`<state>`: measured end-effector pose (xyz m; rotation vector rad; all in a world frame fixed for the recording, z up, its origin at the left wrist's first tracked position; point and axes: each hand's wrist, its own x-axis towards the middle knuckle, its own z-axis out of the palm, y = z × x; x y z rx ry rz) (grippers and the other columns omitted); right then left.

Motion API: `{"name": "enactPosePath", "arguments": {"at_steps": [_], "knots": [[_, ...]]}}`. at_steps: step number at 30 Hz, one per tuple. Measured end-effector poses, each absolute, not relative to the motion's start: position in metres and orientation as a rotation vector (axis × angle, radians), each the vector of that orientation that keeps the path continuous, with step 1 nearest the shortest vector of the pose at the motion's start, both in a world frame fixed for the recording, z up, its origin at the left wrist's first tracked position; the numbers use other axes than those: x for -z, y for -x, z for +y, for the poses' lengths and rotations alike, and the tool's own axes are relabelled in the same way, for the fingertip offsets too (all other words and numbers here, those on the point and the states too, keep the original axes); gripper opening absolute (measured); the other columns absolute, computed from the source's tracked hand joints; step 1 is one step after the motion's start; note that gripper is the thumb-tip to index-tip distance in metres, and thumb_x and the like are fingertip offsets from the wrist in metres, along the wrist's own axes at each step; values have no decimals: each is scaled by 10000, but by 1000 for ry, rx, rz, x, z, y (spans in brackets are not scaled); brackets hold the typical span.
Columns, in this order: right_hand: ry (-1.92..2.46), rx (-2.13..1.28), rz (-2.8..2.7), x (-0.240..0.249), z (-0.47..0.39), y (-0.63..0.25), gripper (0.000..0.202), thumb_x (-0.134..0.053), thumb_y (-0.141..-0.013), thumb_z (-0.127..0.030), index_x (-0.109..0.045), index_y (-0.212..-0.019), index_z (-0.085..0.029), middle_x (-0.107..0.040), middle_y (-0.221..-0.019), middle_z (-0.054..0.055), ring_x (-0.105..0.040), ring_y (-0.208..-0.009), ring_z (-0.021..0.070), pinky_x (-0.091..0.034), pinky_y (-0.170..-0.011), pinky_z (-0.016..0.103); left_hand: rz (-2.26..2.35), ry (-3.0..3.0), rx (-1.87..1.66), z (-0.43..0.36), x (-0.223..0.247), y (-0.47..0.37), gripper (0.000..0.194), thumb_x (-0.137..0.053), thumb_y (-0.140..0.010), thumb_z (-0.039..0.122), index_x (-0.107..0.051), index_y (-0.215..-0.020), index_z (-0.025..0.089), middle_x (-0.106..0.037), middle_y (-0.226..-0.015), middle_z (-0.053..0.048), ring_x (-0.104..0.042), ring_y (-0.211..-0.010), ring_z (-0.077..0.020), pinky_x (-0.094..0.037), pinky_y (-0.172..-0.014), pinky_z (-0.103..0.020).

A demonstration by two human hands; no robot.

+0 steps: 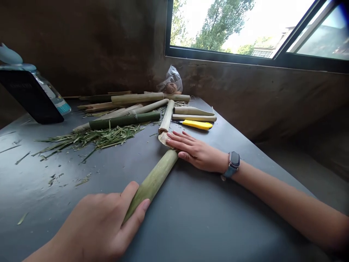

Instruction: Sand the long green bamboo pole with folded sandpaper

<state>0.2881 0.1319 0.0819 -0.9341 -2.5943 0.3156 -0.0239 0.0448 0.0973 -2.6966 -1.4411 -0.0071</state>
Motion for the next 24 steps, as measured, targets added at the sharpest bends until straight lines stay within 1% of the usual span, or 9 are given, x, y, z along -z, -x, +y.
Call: {"name": "enactPosePath", "arguments": {"at_steps": [2, 5, 8, 11, 14, 17, 19, 22, 24], "knots": [[939, -299, -2614, -83, 128, -286, 578, -316, -1156, -408, -280, -1688, -184, -271, -1750, 122, -110, -1654, 219, -121, -1363, 510, -1340, 2679, 73, 47, -98, 23, 458, -219, -1103, 418, -623, -972, 248, -625, -527, 50, -652, -463, -257, -346, -495, -375], [775, -327, -2703, -88, 107, -265, 618, -320, -1153, -448, -303, -1670, -108, -254, -1751, 140, -85, -1658, 207, -111, -1368, 457, -1087, 2629, 289, 46, -97, 23, 370, -328, -1072, 349, -592, -833, 248, -624, -587, 17, -616, -460, -212, -345, -473, -350], [654, -361, -2740, -91, 90, -246, 627, -308, -1156, -453, -332, -1647, -64, -250, -1752, 133, -71, -1660, 186, -81, -1368, 407, -944, 2457, 420, 39, -93, 21, 277, -406, -1043, 311, -661, -998, 211, -687, -762, -34, -625, -562, -198, -380, -538, -338], [644, -358, -2725, -90, 87, -242, 614, -308, -1159, -438, -340, -1642, -60, -259, -1749, 131, -72, -1659, 179, -83, -1369, 399, -929, 2387, 363, 32, -89, 20, 271, -497, -1024, 384, -655, -1164, 214, -724, -901, -55, -621, -614, -193, -384, -576, -340], [630, -343, -2709, -88, 98, -251, 605, -302, -1160, -428, -365, -1631, -53, -290, -1738, 137, -102, -1657, 183, -105, -1369, 403, -904, 2465, 359, 38, -89, 24, 226, -461, -1020, 346, -640, -1052, 212, -679, -783, -29, -603, -572, -189, -374, -555, -343], [747, -319, -2648, -83, 119, -269, 560, -298, -1161, -413, -384, -1639, -135, -340, -1723, 117, -174, -1645, 185, -155, -1366, 441, -951, 2569, 400, 52, -93, 30, 238, -407, -1026, 325, -606, -980, 202, -603, -624, 18, -571, -469, -179, -362, -485, -336], [895, -279, -2577, -80, 133, -281, 543, -299, -1158, -402, -404, -1637, -168, -363, -1714, 115, -215, -1637, 206, -185, -1361, 479, -972, 2581, 349, 58, -94, 32, 289, -385, -1042, 343, -620, -1006, 180, -606, -592, 25, -572, -432, -180, -358, -447, -332], [1036, -202, -2499, -77, 144, -291, 567, -305, -1150, -409, -436, -1618, -116, -382, -1701, 152, -246, -1630, 255, -219, -1352, 510, -902, 2392, 212, 52, -92, 31, 355, -400, -1040, 298, -678, -1117, 92, -622, -598, -15, -596, -456, -212, -381, -463, -339], [1046, -185, -2485, -76, 145, -291, 573, -313, -1148, -414, -443, -1615, -109, -388, -1697, 154, -263, -1625, 268, -241, -1347, 516, -891, 2223, 111, 43, -88, 29, 446, -427, -1039, 347, -688, -1201, 23, -613, -605, -45, -584, -472, -236, -385, -481, -348]]}}
